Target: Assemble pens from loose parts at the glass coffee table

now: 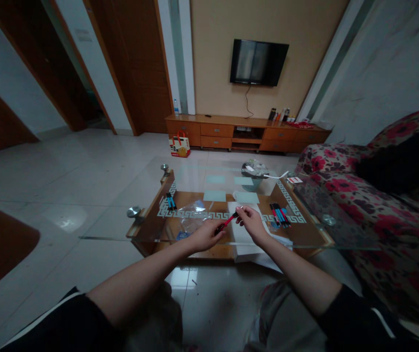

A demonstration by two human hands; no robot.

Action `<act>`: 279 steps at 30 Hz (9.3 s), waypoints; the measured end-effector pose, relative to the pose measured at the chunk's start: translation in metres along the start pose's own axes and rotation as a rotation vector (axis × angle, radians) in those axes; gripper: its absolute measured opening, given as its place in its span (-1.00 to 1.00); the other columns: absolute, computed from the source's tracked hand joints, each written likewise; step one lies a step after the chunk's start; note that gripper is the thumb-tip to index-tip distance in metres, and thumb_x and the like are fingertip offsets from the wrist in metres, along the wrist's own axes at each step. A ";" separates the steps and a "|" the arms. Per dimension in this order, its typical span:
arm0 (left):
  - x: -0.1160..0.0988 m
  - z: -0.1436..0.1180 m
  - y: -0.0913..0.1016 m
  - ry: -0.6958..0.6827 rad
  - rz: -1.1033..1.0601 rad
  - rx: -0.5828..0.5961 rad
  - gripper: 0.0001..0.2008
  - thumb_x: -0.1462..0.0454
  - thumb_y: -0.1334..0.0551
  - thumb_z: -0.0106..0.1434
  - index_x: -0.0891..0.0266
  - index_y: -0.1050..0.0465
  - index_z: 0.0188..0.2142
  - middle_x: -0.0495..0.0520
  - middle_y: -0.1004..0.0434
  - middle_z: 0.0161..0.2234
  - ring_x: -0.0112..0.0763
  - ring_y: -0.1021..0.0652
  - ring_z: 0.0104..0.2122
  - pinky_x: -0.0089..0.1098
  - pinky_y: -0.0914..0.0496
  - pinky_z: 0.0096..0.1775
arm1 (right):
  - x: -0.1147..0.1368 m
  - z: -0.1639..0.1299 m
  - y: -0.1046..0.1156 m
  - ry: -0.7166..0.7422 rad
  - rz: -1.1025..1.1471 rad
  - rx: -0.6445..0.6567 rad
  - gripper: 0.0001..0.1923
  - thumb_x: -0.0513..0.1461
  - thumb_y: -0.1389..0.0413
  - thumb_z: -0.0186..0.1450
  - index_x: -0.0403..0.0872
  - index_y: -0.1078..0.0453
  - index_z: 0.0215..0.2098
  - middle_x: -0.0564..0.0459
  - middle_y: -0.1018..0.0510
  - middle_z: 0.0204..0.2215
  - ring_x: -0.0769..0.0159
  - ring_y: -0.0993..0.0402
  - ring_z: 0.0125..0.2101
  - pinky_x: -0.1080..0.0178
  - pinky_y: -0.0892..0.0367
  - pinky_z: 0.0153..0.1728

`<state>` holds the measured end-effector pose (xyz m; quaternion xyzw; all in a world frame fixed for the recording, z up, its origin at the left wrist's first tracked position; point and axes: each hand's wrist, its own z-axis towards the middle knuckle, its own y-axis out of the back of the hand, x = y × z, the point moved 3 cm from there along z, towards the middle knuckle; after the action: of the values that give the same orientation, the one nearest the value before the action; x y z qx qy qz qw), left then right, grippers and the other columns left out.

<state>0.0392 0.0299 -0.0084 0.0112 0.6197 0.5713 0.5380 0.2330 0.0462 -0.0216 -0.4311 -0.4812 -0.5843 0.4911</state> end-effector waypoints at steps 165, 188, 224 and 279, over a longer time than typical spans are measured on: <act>0.119 -0.018 0.071 0.639 0.586 -0.251 -0.63 0.44 -0.17 0.14 0.32 -0.34 -0.03 0.25 -0.49 -0.13 -0.15 -0.51 -0.05 -0.31 -0.38 -0.04 | -0.012 0.016 0.060 0.222 -1.175 -0.074 -0.78 -0.22 -0.02 0.37 -0.09 -0.51 -0.25 -0.09 -0.51 -0.20 0.20 -0.40 -0.09 0.28 -0.23 -0.07; 0.008 0.003 0.024 -0.050 0.571 -0.051 -0.87 0.20 -0.11 0.40 0.14 -0.37 -0.13 0.05 -0.47 -0.21 -0.33 -0.51 -0.25 -0.42 -0.33 -0.31 | -0.012 -0.007 -0.017 -0.343 -0.017 0.321 -0.44 0.20 -0.04 0.27 -0.12 -0.36 -0.52 0.07 -0.43 -0.62 0.42 -0.26 -0.62 0.34 -0.12 -0.58; 0.019 0.005 0.025 -0.095 0.619 -0.025 -0.74 0.13 -0.06 0.43 0.13 -0.50 -0.12 0.09 -0.52 -0.27 -0.33 -0.52 -0.27 -0.34 -0.32 -0.19 | -0.029 -0.003 -0.014 -0.177 -0.144 0.314 -0.47 0.15 -0.10 0.25 -0.14 -0.58 -0.39 0.00 -0.58 -0.51 0.30 -0.43 -0.50 0.31 -0.26 -0.47; 0.023 0.002 0.026 -0.157 0.585 -0.028 -0.80 0.18 -0.13 0.38 0.13 -0.49 -0.11 0.06 -0.53 -0.30 -0.31 -0.54 -0.25 -0.34 -0.33 -0.19 | -0.014 -0.008 -0.010 -0.241 -0.146 0.306 -0.57 0.07 -0.10 0.26 -0.14 -0.45 -0.43 0.02 -0.53 -0.48 0.40 -0.34 -0.51 0.37 -0.13 -0.54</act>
<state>0.0152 0.0550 -0.0044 0.2261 0.5387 0.7078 0.3971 0.2249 0.0415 -0.0379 -0.3822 -0.6498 -0.4826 0.4458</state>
